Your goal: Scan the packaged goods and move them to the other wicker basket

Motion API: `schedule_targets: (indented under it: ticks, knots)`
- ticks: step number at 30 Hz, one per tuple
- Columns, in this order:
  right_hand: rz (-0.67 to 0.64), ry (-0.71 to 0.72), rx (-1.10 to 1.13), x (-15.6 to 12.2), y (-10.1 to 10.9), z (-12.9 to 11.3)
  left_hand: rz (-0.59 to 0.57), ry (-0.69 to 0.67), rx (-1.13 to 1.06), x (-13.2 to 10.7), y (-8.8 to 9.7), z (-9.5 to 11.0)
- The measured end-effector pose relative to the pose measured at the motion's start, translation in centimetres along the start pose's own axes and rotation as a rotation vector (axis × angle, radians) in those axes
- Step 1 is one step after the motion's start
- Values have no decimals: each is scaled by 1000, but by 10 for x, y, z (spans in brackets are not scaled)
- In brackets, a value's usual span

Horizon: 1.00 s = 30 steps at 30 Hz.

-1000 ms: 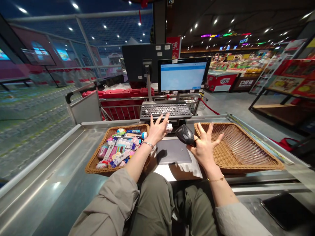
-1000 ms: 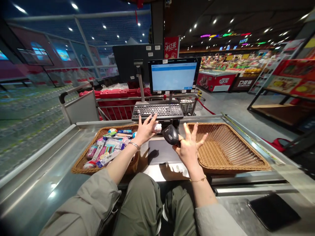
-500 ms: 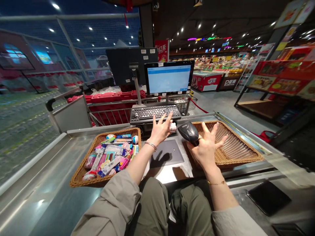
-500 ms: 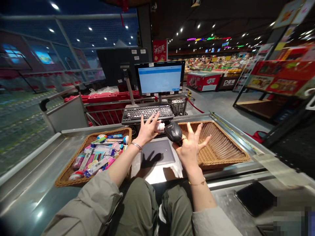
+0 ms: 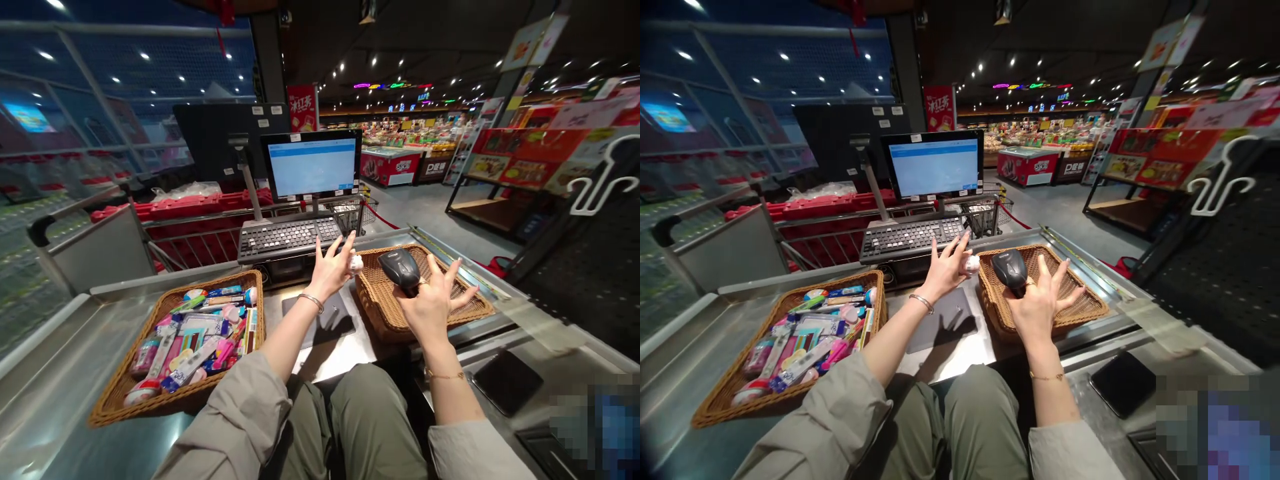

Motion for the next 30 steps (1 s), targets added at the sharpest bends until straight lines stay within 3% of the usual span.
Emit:
schedule_targets:
  ticks: [12,18,23,30]
  knots:
    - [42,-56,-9,7,8,22,-45,-75,-90,34,-37,49]
    - [49,-58,-2,8,8,25,-31,-81,-115,44,-44,63]
    - [47,-40,17,7,2,23,-32,-52,-95,39,-39,47]
    - [27,22,30,9,-8,-3,-22,48,-61,14,-15,0]
Point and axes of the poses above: each hand's wrist, its own x-axis towards the middle knuckle, its own y-axis out of the back of the hand, z = x × y, the point moved 5 cm from there along x, towards the middle knuckle, and after that the axes turned 5 degrees about x, right-handed, at the moved point
